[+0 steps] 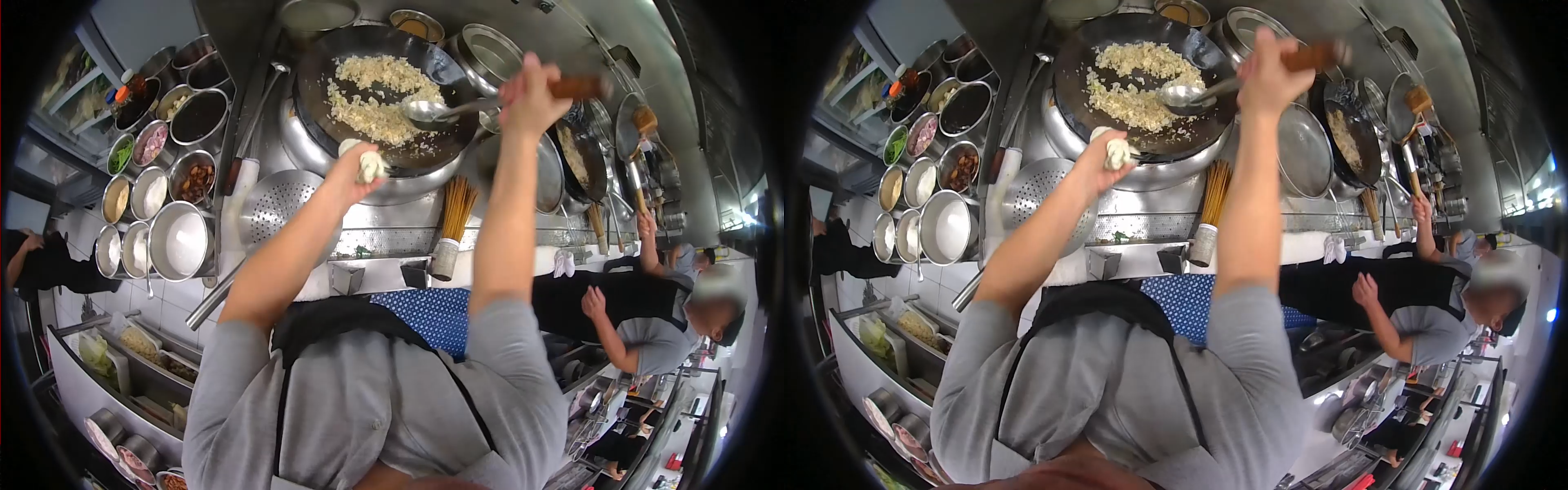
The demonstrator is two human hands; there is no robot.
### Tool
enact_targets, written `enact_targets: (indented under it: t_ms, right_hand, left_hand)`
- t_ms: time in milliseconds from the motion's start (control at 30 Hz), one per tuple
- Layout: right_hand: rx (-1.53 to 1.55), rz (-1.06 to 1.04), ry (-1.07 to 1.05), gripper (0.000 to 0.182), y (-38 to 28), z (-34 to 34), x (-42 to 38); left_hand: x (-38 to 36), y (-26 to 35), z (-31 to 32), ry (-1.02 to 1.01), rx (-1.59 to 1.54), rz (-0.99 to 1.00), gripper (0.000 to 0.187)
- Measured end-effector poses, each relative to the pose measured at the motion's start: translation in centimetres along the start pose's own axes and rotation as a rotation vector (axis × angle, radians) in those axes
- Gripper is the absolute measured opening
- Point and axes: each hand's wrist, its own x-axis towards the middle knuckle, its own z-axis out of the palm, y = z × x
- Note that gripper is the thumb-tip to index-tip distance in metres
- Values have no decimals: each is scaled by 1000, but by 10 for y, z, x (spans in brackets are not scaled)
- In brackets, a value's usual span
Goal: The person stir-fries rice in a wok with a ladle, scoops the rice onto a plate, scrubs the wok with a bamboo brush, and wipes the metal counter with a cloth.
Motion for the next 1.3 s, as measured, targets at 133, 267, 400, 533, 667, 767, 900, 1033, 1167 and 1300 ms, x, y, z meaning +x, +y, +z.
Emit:
enact_targets:
  t_ms: [133,267,400,533,667,767,900,1033,1167,1300]
  right_hand:
    - [24,-17,309,26,72,6,-59]
    - [-20,165,-55,22,-52,64,-3]
    - [59,187,41,33,-82,74,-9]
    - [-69,85,183,25,-25,78,31]
    - [-341,259,206,24,-105,104,56]
    - [-280,219,86,21,-111,88,34]
    - [-166,96,265,25,-28,70,24]
    - [-73,243,196,22,-66,66,53]
    - [-67,172,48,22,-95,70,42]
    - [87,-254,-102,34,-102,48,-24]
  left_hand:
    - [25,-6,-1,79,-21,-33,10]
    - [-80,7,38,40,-103,-65,9]
    - [-88,20,33,-17,-119,-108,15]
    - [-79,-40,-3,65,-250,128,12]
    - [-130,-26,3,-65,-186,1,10]
    - [-88,-6,7,-219,-219,-71,7]
    - [-23,-47,-34,-215,-132,-9,13]
    - [-91,-53,-20,12,-191,9,15]
    - [-48,-2,9,17,-113,29,9]
    - [13,6,-6,26,4,-21,11]
